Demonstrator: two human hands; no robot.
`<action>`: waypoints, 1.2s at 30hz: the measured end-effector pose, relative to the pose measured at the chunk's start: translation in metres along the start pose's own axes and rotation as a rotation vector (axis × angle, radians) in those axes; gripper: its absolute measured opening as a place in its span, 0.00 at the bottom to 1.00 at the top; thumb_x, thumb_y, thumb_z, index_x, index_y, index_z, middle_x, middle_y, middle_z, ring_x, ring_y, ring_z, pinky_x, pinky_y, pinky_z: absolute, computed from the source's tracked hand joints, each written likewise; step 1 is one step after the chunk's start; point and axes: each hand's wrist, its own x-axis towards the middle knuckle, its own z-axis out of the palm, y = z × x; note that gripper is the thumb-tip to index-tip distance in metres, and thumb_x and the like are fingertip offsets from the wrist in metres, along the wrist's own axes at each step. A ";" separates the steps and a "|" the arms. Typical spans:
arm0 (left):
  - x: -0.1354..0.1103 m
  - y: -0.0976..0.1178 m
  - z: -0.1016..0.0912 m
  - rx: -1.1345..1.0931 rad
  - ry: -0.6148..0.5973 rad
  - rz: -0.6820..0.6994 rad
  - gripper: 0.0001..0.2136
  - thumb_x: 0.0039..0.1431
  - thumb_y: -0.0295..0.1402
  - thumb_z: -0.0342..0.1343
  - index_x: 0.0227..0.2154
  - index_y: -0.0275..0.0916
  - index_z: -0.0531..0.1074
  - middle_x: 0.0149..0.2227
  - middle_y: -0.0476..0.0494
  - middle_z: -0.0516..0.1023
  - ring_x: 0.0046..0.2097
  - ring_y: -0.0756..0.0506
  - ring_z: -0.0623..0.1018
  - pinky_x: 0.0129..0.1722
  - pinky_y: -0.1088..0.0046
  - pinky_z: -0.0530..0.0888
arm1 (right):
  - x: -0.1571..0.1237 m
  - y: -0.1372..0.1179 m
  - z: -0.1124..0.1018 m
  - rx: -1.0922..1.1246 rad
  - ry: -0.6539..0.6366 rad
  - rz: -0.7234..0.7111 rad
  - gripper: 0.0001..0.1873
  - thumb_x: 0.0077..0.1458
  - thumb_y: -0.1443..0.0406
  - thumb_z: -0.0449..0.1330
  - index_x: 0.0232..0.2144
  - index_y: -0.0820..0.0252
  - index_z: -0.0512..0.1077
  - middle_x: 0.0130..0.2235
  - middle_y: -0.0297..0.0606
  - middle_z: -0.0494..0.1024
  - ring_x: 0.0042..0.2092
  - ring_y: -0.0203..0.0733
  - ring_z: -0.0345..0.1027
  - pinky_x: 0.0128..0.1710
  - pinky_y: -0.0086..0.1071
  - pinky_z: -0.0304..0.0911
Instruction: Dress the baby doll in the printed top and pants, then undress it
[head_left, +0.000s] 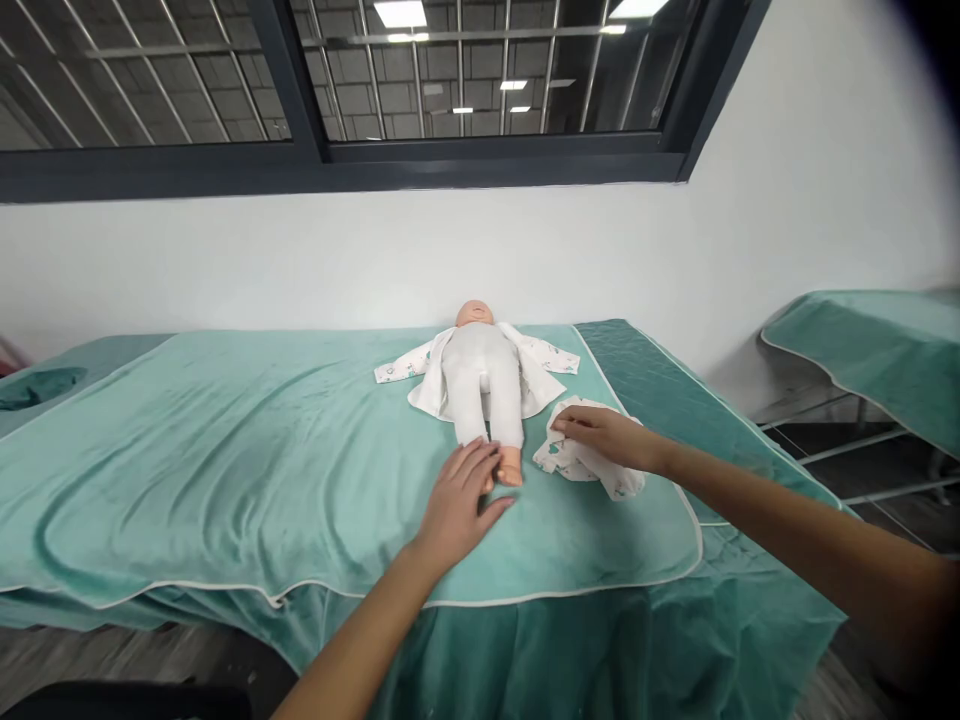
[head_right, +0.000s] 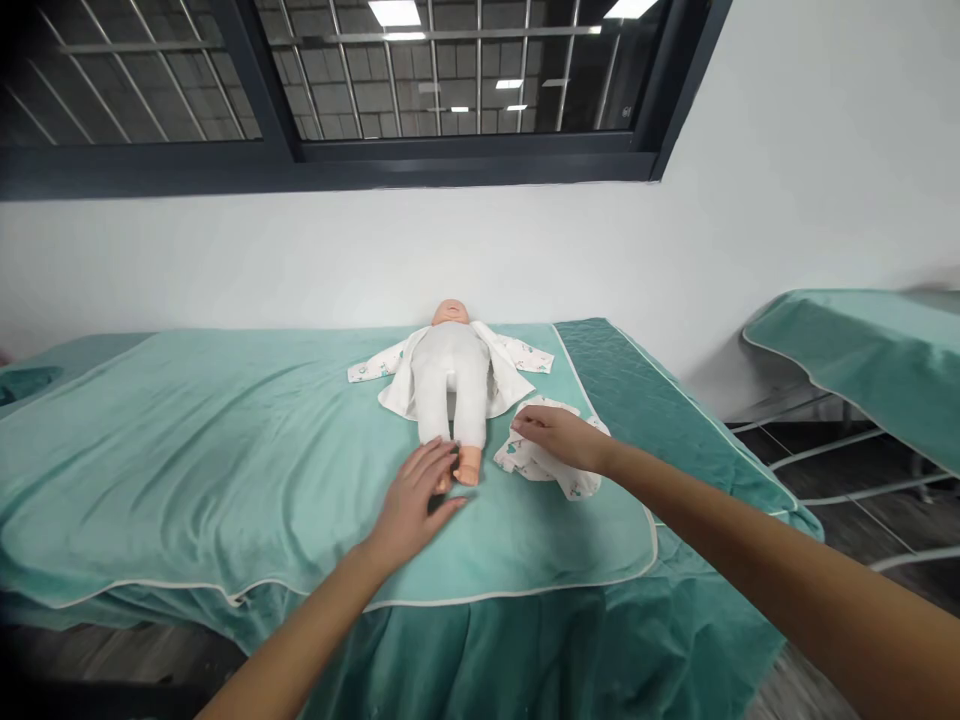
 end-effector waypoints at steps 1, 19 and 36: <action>0.002 0.004 0.004 0.024 -0.019 0.015 0.24 0.63 0.37 0.54 0.61 0.41 0.61 0.63 0.39 0.69 0.68 0.39 0.61 0.67 0.50 0.59 | 0.000 -0.003 0.001 0.009 0.015 0.019 0.18 0.63 0.53 0.50 0.41 0.54 0.74 0.41 0.36 0.79 0.44 0.44 0.72 0.44 0.36 0.65; 0.007 0.018 0.015 0.146 -0.040 0.083 0.23 0.61 0.24 0.47 0.59 0.40 0.64 0.65 0.40 0.66 0.70 0.39 0.58 0.70 0.43 0.47 | -0.008 0.019 0.039 -0.224 0.055 -0.167 0.17 0.67 0.56 0.47 0.40 0.55 0.73 0.44 0.39 0.77 0.48 0.45 0.69 0.48 0.38 0.63; -0.003 0.014 0.012 -0.078 0.142 0.049 0.17 0.66 0.26 0.46 0.55 0.42 0.67 0.60 0.41 0.72 0.64 0.45 0.67 0.69 0.53 0.59 | -0.003 0.011 0.031 -0.035 0.090 0.006 0.26 0.67 0.49 0.43 0.32 0.57 0.73 0.35 0.38 0.78 0.39 0.44 0.70 0.42 0.36 0.63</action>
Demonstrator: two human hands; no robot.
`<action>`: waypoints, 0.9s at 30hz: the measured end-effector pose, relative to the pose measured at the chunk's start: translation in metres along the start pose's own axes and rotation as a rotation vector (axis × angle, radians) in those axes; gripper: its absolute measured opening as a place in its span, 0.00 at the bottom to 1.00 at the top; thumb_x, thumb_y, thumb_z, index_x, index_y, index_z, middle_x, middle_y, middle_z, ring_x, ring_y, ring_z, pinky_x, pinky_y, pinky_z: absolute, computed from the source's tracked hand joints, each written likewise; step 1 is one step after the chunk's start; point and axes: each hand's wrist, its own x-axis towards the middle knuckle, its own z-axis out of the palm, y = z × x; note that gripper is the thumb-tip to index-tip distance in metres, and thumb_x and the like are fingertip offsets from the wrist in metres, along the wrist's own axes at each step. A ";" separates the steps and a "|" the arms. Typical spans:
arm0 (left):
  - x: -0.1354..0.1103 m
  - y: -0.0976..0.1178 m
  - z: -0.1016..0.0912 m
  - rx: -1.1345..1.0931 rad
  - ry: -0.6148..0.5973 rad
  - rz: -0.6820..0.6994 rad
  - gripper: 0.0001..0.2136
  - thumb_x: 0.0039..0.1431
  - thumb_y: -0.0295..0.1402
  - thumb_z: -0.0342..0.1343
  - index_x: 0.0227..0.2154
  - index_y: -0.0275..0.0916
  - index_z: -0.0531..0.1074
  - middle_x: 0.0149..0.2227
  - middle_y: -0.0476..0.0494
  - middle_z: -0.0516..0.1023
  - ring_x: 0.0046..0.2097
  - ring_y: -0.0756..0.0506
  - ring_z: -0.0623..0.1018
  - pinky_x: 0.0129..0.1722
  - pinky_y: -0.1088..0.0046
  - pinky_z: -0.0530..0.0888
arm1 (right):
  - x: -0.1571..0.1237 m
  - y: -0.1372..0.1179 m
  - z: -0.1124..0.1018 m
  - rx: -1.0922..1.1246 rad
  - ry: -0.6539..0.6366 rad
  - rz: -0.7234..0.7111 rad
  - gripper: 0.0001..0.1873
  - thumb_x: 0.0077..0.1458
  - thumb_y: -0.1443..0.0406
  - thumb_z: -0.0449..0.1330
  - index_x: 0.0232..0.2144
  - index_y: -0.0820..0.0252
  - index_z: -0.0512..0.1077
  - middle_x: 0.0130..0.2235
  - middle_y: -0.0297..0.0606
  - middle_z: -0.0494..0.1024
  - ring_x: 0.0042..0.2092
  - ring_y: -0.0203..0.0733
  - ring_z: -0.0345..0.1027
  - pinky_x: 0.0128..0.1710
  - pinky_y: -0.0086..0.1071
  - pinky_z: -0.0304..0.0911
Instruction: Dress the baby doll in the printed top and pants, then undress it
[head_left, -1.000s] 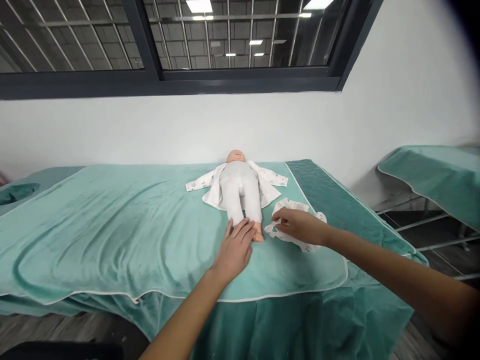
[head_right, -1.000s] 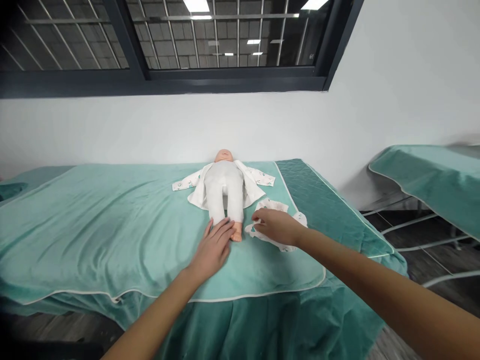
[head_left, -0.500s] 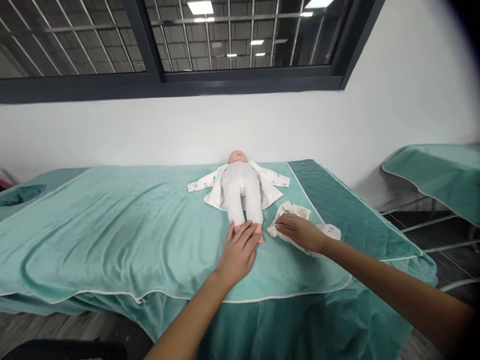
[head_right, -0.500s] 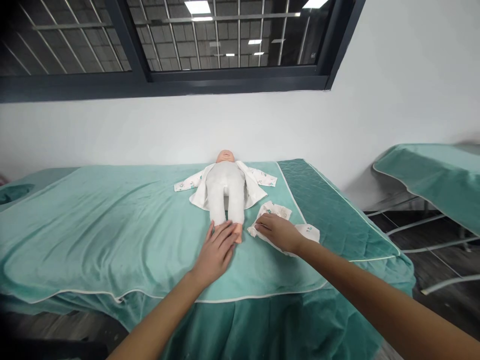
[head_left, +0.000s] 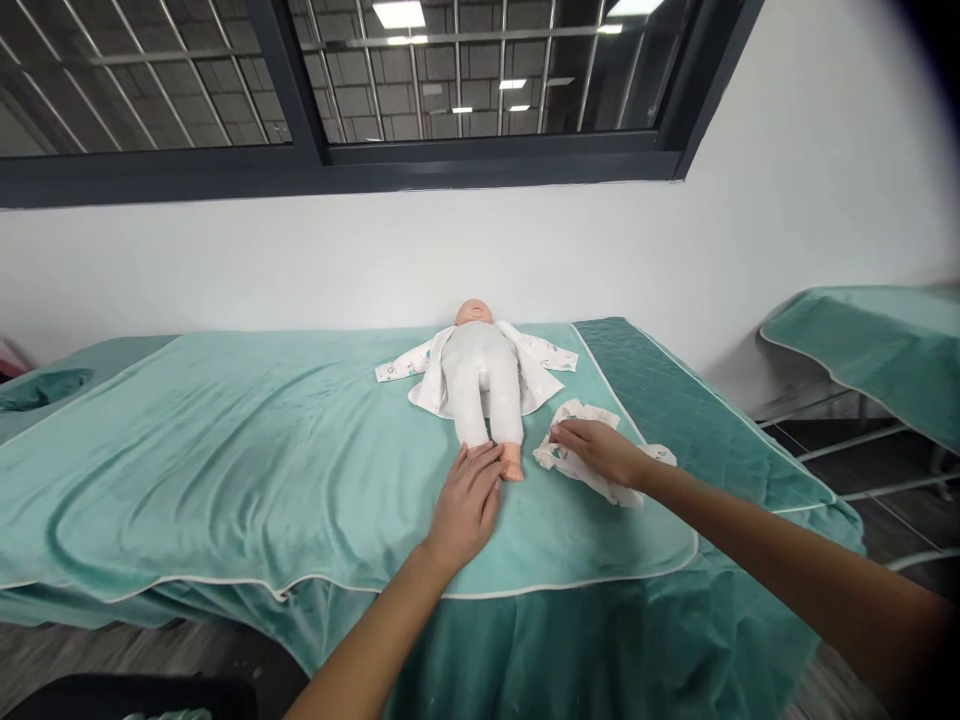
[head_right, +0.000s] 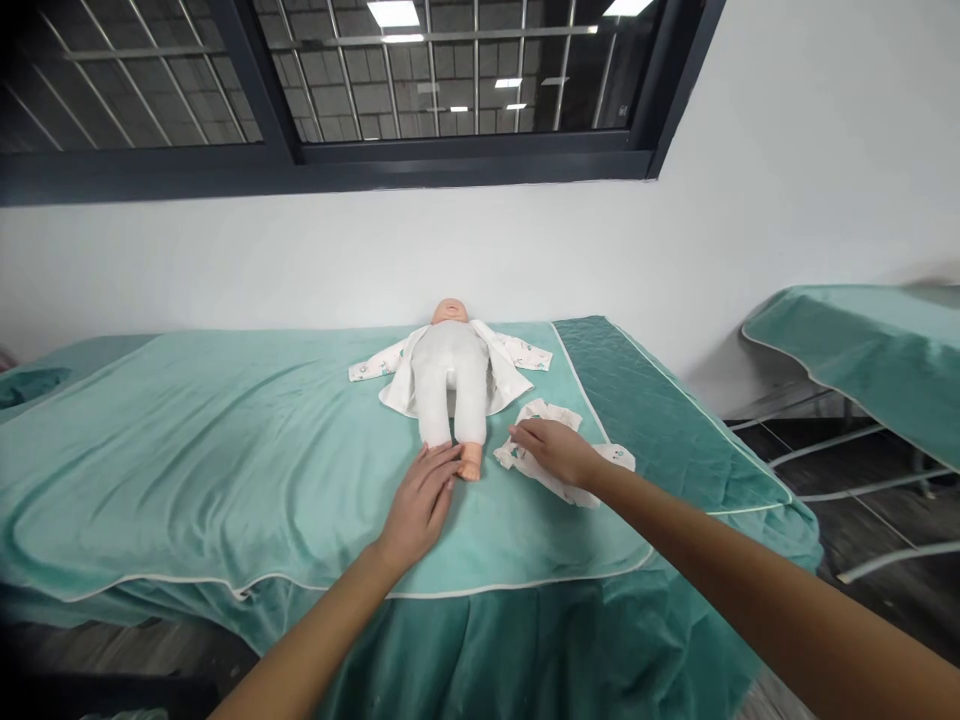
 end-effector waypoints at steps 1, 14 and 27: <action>0.004 0.003 -0.004 -0.032 0.003 -0.016 0.16 0.67 0.27 0.46 0.54 0.42 0.68 0.59 0.41 0.73 0.63 0.45 0.68 0.68 0.53 0.59 | 0.003 -0.005 -0.005 0.065 0.007 0.050 0.27 0.66 0.48 0.43 0.32 0.57 0.73 0.35 0.38 0.78 0.37 0.43 0.71 0.40 0.35 0.64; 0.143 0.073 -0.102 -0.738 0.087 -0.238 0.16 0.59 0.42 0.59 0.47 0.40 0.70 0.47 0.43 0.77 0.49 0.44 0.76 0.48 0.68 0.72 | 0.005 -0.188 -0.088 0.329 0.166 -0.605 0.29 0.66 0.47 0.48 0.22 0.60 0.69 0.24 0.31 0.68 0.29 0.32 0.62 0.33 0.28 0.58; 0.170 0.089 -0.153 -0.978 0.121 -0.427 0.15 0.51 0.43 0.66 0.26 0.38 0.69 0.24 0.51 0.71 0.25 0.53 0.69 0.25 0.78 0.65 | -0.001 -0.160 -0.120 0.344 -0.004 -0.386 0.21 0.51 0.47 0.65 0.29 0.60 0.75 0.28 0.32 0.73 0.30 0.35 0.65 0.29 0.28 0.58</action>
